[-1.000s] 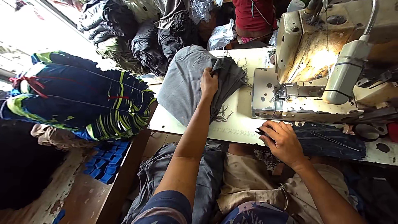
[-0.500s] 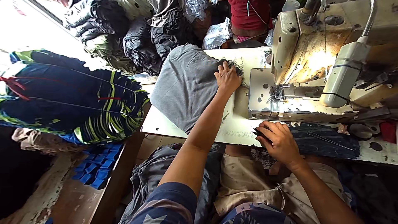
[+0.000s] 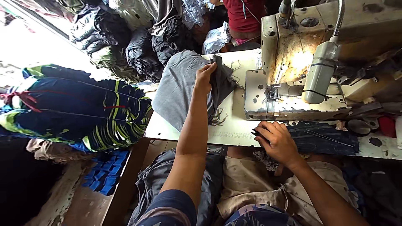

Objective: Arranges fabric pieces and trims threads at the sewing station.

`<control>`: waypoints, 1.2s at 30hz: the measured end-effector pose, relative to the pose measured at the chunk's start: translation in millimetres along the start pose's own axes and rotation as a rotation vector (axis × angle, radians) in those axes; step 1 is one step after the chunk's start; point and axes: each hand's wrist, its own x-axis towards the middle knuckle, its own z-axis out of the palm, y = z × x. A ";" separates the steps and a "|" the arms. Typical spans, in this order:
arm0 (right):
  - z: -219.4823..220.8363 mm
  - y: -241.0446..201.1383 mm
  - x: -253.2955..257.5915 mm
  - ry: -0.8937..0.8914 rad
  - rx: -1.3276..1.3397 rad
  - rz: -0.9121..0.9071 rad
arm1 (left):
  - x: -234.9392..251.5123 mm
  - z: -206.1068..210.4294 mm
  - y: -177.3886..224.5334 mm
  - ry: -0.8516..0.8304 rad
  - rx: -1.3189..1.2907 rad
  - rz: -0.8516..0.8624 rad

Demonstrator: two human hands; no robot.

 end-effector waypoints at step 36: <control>0.6 -1.1 1.1 0.020 -0.018 0.002 | -31.3 2.2 0.5 0.132 1.369 0.341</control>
